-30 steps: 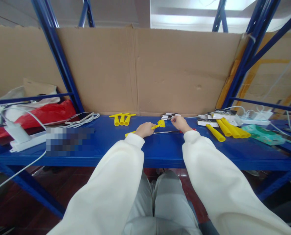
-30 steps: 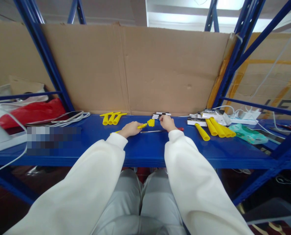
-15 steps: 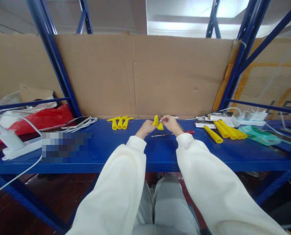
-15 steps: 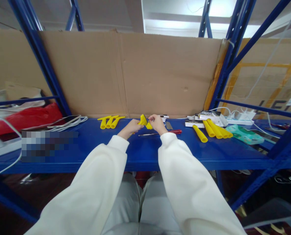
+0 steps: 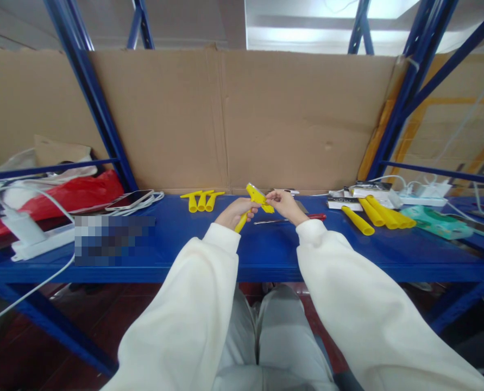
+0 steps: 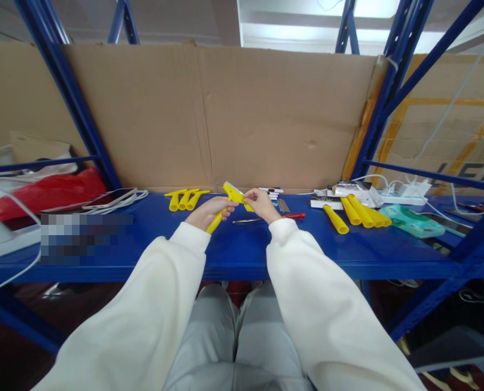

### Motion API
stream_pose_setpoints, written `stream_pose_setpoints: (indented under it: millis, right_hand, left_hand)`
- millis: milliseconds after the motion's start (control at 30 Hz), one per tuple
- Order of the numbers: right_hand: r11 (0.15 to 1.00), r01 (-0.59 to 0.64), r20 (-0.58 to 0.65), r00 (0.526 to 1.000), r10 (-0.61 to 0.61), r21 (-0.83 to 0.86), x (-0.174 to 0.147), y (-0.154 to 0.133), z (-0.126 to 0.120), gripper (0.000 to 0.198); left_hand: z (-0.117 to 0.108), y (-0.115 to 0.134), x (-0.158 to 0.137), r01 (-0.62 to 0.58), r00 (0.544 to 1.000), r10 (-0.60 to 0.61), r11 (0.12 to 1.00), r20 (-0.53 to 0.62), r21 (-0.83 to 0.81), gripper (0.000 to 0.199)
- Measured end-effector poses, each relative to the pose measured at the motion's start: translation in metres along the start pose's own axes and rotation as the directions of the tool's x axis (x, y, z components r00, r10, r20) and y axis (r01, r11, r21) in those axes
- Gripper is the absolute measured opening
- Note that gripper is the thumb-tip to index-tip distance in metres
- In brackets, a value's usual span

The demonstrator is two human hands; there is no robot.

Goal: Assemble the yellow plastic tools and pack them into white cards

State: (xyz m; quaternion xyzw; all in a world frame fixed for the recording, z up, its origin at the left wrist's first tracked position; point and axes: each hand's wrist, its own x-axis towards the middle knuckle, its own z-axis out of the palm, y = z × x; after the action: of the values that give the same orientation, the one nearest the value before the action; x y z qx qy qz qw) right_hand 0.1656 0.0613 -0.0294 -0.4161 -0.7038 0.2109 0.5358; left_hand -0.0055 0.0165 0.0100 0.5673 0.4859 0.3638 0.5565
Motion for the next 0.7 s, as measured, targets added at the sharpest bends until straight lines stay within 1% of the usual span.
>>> stream_pose_setpoints:
  millis: [167,400,700]
  right_hand:
    - [0.999,0.03,0.004,1.0,-0.03,-0.024,-0.0014,0.0006,-0.0005,0.012]
    - [0.996,0.047,0.002,0.999,-0.047,-0.075,-0.005,-0.003,-0.0004,0.008]
    - [0.993,0.062,0.008,0.998,-0.062,-0.101,-0.0047,-0.0019,0.0017,0.008]
  left_hand:
    - [0.0012,-0.0005,0.0001,-0.001,1.0,0.001,1.0,0.0,0.011,0.017]
    - [0.0025,-0.0005,-0.0014,-0.007,1.0,0.007,0.999,0.003,0.034,0.017]
    - [0.0017,-0.0016,0.0007,-0.011,1.0,0.011,1.0,0.018,0.017,0.014]
